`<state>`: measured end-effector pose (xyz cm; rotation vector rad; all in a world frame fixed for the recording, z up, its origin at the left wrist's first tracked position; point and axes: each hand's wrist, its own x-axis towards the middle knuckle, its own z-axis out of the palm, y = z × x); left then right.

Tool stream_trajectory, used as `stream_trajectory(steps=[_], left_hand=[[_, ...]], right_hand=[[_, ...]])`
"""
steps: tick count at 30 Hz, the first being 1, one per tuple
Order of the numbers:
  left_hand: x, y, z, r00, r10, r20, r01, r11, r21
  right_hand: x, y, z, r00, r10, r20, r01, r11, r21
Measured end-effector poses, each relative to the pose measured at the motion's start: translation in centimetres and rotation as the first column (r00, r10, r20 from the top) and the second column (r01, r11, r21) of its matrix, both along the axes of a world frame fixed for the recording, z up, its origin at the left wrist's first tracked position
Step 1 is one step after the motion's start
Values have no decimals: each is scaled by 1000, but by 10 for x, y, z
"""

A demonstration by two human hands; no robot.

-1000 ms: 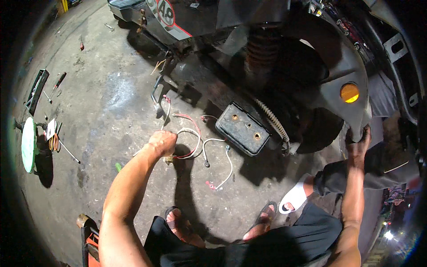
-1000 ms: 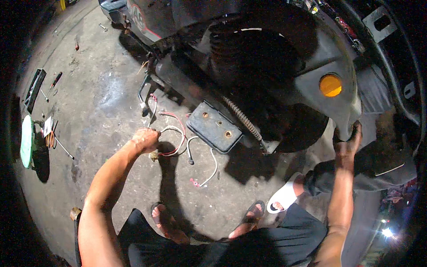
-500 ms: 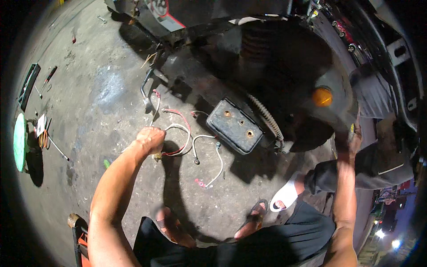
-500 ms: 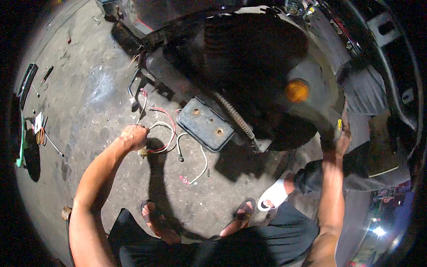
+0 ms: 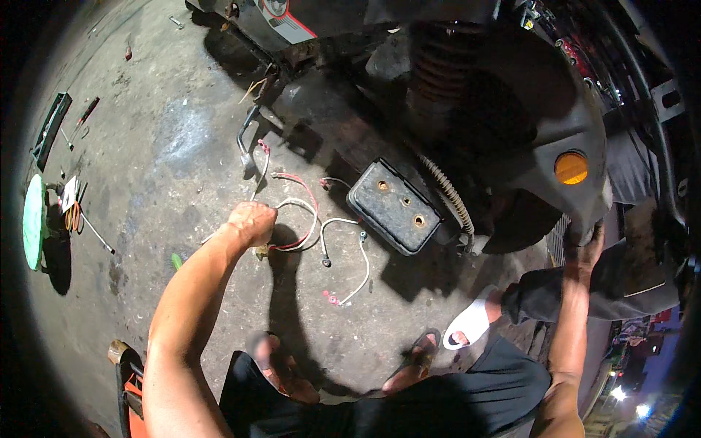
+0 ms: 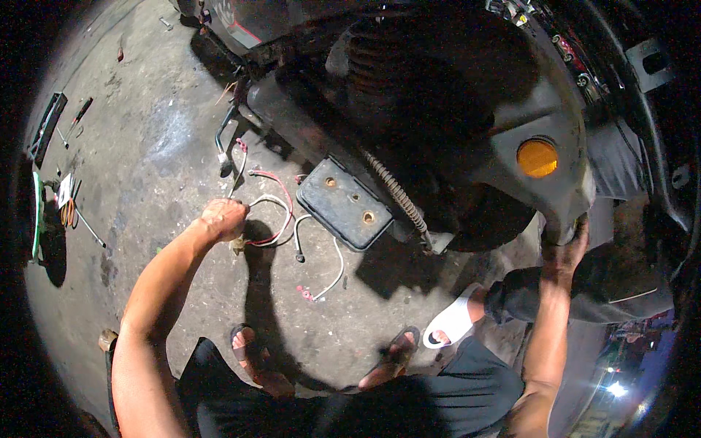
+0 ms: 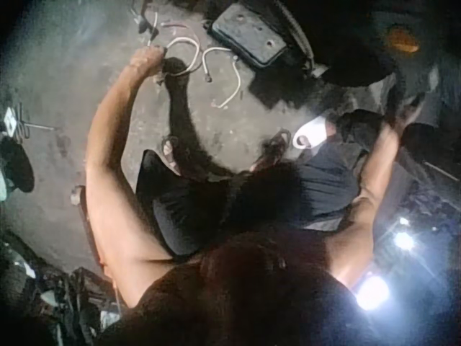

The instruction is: The person handles and sorts electrical wires on the ground and reaches to touch the rear suspension and frame of a scooter by hand.

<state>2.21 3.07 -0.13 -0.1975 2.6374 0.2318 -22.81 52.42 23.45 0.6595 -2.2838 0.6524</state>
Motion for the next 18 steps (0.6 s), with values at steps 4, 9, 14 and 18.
stream_trajectory(steps=[4, 9, 14, 18], left_hand=[[-10, 5, 3, 999, 35, -11, -35, 999, 0], [-7, 0, 5, 999, -4, -41, 4, 1000, 2], [-17, -22, -27, 991, -76, -108, 74, 997, -19], [1, -6, -11, 999, -43, -30, 43, 999, -5]], right_hand=[[-13, 38, 6, 979, 28, -203, 26, 965, 262], [-3, 34, 6, 964, 69, 256, 20, 944, -329], [8, 31, 18, 973, 151, 173, -115, 972, -202], [-4, 26, 2, 849, 444, 288, -39, 595, -802]])
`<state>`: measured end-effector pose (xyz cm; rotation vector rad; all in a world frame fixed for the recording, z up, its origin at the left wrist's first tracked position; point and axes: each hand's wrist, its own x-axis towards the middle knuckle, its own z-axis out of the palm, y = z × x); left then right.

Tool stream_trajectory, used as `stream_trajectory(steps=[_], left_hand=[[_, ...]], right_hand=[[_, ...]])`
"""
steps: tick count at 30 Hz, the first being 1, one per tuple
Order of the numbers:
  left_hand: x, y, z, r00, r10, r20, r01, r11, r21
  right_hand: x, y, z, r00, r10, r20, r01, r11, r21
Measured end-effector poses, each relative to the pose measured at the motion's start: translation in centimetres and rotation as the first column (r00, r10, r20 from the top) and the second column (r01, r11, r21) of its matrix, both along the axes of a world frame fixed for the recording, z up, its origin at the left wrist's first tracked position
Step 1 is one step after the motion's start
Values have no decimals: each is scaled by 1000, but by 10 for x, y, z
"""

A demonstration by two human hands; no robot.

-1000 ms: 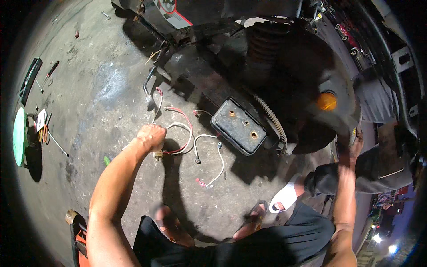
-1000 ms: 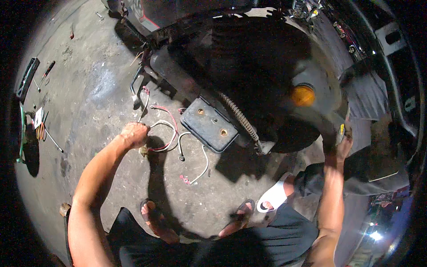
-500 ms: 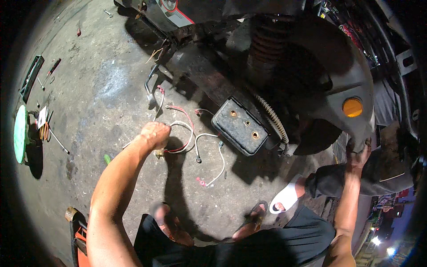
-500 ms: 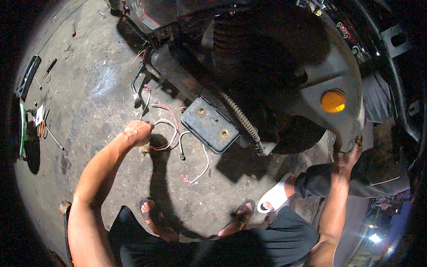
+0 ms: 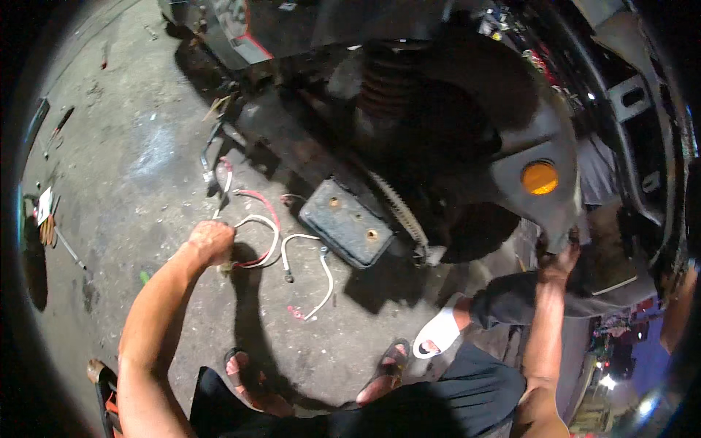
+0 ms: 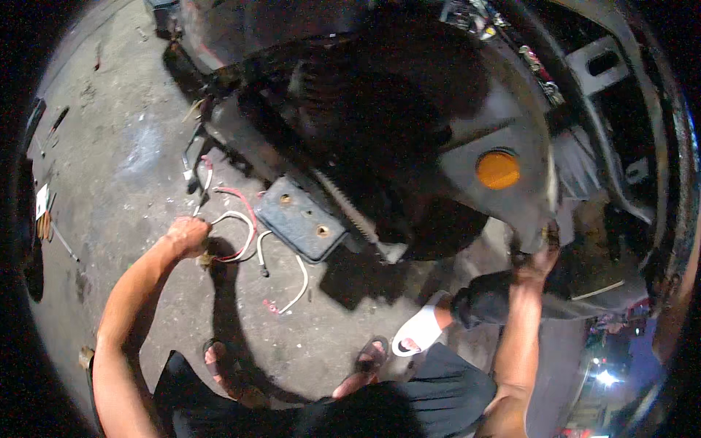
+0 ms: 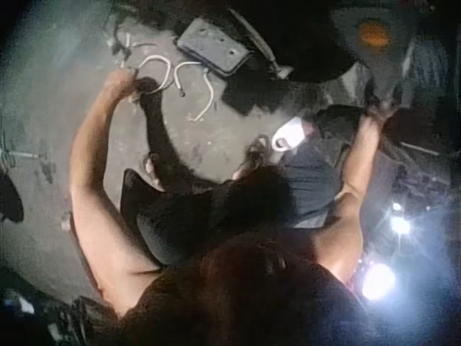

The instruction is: The person handles and sorts electrical wires on the ground and reaches to touch the rear suspension and frame of a scooter by hand.

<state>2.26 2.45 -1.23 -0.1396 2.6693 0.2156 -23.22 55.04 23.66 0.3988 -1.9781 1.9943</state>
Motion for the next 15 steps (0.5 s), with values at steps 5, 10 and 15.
stream_trajectory(steps=[5, 10, 15], left_hand=[[-7, 3, 12, 995, 95, -26, -95, 995, -17], [-6, 9, 18, 997, 75, 35, -75, 997, 0], [-5, 5, 10, 998, 48, 29, -47, 999, -13]], right_hand=[[-2, 3, 13, 996, -9, -91, 32, 967, 255], [2, 4, 1, 974, -43, -223, 126, 919, 373], [-8, 27, 0, 948, -91, -304, 239, 834, 496]])
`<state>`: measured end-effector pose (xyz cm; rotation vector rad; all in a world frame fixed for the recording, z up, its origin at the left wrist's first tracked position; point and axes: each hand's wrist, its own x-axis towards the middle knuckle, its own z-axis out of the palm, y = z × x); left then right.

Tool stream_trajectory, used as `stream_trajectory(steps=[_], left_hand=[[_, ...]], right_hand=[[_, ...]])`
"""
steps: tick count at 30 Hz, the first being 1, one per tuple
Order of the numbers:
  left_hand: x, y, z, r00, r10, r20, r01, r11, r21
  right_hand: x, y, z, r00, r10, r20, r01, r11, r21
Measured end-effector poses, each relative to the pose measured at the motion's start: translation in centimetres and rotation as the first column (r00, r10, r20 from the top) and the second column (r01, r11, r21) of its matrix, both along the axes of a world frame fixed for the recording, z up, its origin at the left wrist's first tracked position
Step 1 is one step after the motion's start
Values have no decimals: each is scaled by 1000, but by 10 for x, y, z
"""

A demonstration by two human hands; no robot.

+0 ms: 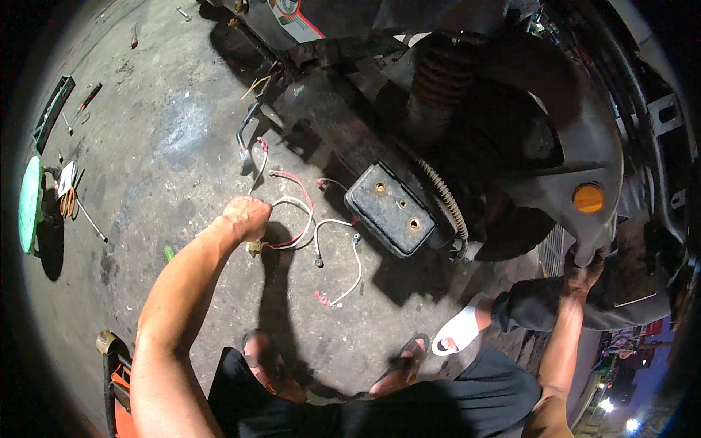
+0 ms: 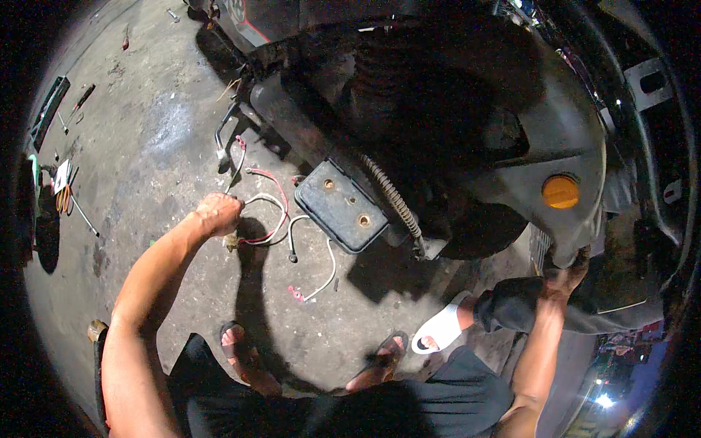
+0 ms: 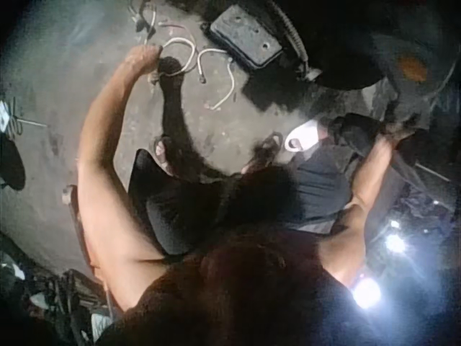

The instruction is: The person handles and sorts electrical wires on the ground and reaches to touch the rear suspension and frame of a scooter by hand.

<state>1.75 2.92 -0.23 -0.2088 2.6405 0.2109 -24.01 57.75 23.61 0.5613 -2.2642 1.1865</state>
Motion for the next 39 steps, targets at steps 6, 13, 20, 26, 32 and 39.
stream_trajectory(steps=[6, 13, 20, 26, 32, 39], left_hand=[[4, 5, -2, 1000, -10, -30, 10, 1000, -11], [0, 2, -2, 999, -20, -30, 19, 1000, -6], [4, -1, -1, 1000, 8, -27, -8, 1000, -7], [2, 1, 6, 999, 34, -13, -34, 999, -7], [2, 1, 1, 999, -12, 43, 13, 1000, -20], [-6, 5, 0, 997, 74, 9, -74, 994, 83]], right_hand=[[-12, 7, -11, 901, 405, 157, -268, 803, -532], [-2, -28, -12, 986, 104, 131, -35, 893, -449], [-11, -16, -15, 997, -44, 67, 49, 996, -70], [-6, -12, -11, 793, -26, -609, 441, 714, 544], [5, -35, -5, 931, 241, 273, 9, 734, -679], [-10, 16, -18, 853, 363, 374, -116, 831, -544]])
